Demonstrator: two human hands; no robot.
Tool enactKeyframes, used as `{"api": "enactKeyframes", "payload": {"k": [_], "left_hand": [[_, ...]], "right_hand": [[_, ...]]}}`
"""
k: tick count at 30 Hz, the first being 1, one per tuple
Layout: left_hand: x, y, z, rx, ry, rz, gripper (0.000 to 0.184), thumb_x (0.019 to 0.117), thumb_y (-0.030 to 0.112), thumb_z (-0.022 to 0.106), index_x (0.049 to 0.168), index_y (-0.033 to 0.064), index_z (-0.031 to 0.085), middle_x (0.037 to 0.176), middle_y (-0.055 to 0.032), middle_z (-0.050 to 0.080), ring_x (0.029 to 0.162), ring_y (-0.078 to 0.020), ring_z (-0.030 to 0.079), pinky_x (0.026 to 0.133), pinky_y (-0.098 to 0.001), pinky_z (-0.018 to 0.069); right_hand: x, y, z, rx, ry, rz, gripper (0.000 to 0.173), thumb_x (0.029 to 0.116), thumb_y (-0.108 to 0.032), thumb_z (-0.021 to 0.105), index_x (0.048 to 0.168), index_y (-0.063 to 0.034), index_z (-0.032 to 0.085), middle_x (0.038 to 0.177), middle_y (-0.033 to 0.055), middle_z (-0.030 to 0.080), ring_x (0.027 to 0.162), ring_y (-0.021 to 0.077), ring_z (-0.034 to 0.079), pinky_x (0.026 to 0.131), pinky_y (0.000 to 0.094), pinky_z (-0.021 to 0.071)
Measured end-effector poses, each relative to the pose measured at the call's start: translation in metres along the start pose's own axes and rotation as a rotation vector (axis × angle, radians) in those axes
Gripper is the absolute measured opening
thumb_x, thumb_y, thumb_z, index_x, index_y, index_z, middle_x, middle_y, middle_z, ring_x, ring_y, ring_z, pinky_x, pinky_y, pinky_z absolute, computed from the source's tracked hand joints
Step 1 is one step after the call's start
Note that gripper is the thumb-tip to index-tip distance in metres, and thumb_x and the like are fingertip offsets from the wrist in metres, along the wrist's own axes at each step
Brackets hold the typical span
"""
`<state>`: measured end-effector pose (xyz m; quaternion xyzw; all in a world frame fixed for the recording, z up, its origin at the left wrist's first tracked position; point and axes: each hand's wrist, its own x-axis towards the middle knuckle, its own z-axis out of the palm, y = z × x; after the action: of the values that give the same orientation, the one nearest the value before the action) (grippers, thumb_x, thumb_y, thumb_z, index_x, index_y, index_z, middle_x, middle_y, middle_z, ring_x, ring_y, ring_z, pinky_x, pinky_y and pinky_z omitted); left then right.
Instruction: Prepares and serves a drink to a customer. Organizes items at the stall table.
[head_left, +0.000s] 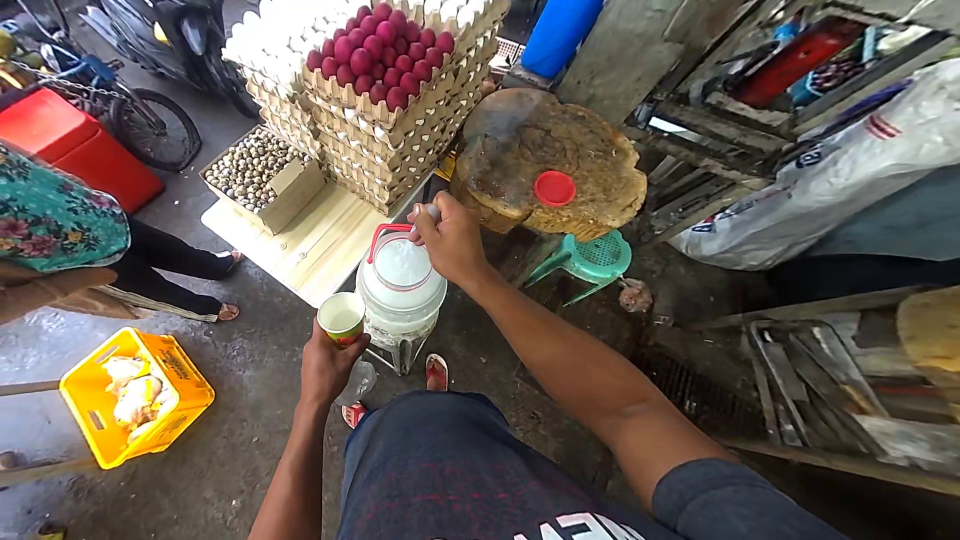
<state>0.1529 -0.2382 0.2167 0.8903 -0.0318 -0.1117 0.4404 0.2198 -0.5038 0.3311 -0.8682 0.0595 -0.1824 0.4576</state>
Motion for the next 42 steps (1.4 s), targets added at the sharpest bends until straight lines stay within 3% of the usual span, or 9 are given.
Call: {"api": "enactKeyframes", "payload": {"k": [4,20,24,33,37,42], "left_hand": [[-0.002,-0.002,-0.002,0.01,-0.003,-0.02,0.081,0.0784,0.048,0.085,0.139,0.006,0.05,0.107,-0.0003,0.075,0.099,-0.0067,0.072,0.092,-0.0352,0.0607],[-0.002,-0.007,0.002,-0.004,-0.01,-0.006,0.08,0.0777,0.047,0.086,0.139,0.0073,0.051,0.107,-0.0002,0.075,0.098,-0.0061,0.073,0.092,-0.0345,0.0609],[-0.003,-0.006,0.002,-0.009,-0.004,-0.007,0.081,0.0776,0.047,0.086,0.139,0.0073,0.051,0.107,0.0009,0.075,0.099,-0.0054,0.072,0.092,-0.0338,0.0606],[-0.002,-0.003,-0.004,-0.02,-0.009,0.001,0.08,0.0783,0.047,0.086,0.138,0.0057,0.052,0.108,-0.0005,0.075,0.1,-0.0066,0.072,0.093,-0.035,0.0609],[0.006,0.003,-0.003,0.007,-0.044,0.021,0.08,0.0786,0.05,0.085,0.138,0.0069,0.052,0.108,0.0003,0.075,0.1,-0.006,0.072,0.093,-0.0349,0.0607],[0.017,0.004,0.005,0.082,-0.108,0.056,0.082,0.079,0.053,0.083,0.14,0.0092,0.051,0.108,0.0001,0.075,0.101,-0.0085,0.073,0.094,-0.0388,0.0606]], "right_hand": [[0.0,0.008,0.004,-0.027,-0.016,0.002,0.027,0.1061,-0.028,0.056,0.09,-0.0072,0.059,0.079,0.0033,0.072,0.069,0.0125,0.073,0.067,0.0344,0.063],[-0.019,0.03,-0.007,0.107,0.014,-0.013,0.018,0.1053,-0.018,0.056,0.093,-0.0058,0.061,0.082,0.0031,0.075,0.07,0.0103,0.074,0.067,0.029,0.0643],[-0.024,0.032,-0.009,0.128,0.021,-0.041,0.017,0.1051,-0.017,0.056,0.095,-0.0049,0.062,0.089,0.0042,0.076,0.072,0.0114,0.075,0.068,0.0298,0.0651],[-0.043,0.008,-0.046,0.17,0.008,-0.133,0.016,0.1065,-0.014,0.052,0.1,-0.0027,0.061,0.099,0.0066,0.076,0.075,0.0156,0.076,0.068,0.0346,0.0668],[-0.051,-0.006,-0.061,0.171,0.014,-0.128,0.016,0.1078,-0.015,0.05,0.105,-0.0033,0.061,0.096,0.0059,0.077,0.073,0.017,0.076,0.065,0.035,0.0673],[-0.06,-0.021,-0.072,0.203,0.045,-0.147,0.013,0.1066,-0.011,0.051,0.103,-0.0022,0.06,0.103,0.0085,0.076,0.076,0.0203,0.077,0.068,0.0374,0.0685]]}}
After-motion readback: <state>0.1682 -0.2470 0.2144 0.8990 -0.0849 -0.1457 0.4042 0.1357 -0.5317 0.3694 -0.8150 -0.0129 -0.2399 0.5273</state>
